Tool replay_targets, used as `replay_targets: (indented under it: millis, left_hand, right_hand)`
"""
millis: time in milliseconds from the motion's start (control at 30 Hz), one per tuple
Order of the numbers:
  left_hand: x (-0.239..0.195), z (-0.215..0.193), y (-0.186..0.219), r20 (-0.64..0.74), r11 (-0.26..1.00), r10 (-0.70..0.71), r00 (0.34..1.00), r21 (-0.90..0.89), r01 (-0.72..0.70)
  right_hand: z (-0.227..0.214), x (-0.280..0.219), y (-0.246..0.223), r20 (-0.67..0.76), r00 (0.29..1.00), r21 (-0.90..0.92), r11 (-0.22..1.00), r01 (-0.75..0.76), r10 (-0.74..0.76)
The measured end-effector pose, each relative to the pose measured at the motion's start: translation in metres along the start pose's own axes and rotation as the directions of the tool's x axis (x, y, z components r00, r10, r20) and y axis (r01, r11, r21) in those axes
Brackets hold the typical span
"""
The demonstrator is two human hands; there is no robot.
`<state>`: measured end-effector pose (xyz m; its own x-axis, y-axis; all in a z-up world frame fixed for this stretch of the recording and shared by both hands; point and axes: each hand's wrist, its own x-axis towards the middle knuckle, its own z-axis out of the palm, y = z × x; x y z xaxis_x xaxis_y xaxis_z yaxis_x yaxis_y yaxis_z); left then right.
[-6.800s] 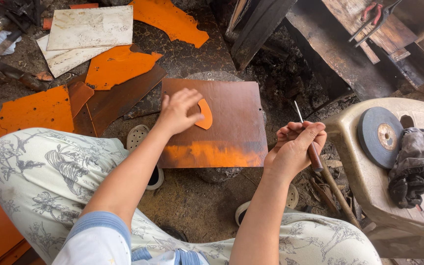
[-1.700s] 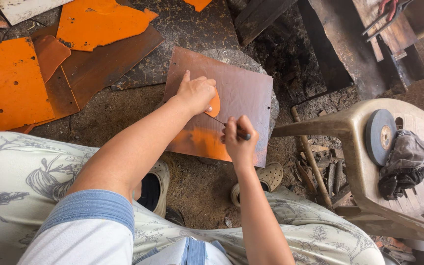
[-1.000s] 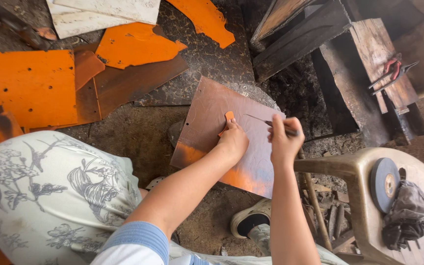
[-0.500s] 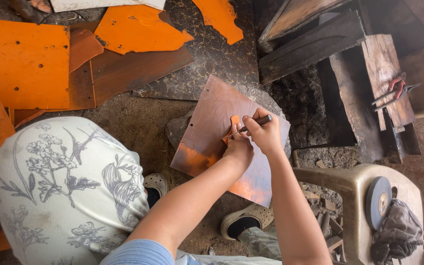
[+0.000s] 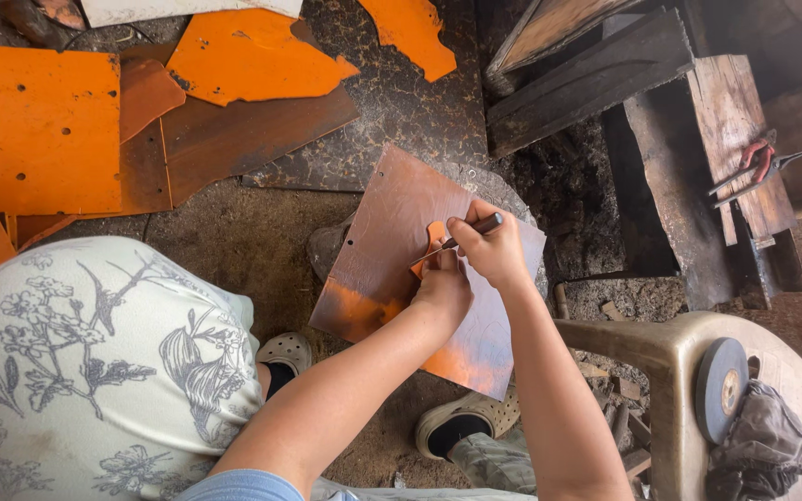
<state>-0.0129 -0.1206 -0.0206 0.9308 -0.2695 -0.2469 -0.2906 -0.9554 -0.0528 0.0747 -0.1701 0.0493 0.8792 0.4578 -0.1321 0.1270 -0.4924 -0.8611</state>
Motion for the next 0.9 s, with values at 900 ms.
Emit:
replay_targets:
  millis: [900]
  left_hand:
    - [-0.013, -0.007, -0.005, -0.073, 0.999, 0.013, 0.997, 0.037, -0.010]
  right_hand:
    - [-0.013, 0.020, -0.005, 0.108, 0.988, -0.146, 0.981, 0.126, -0.111]
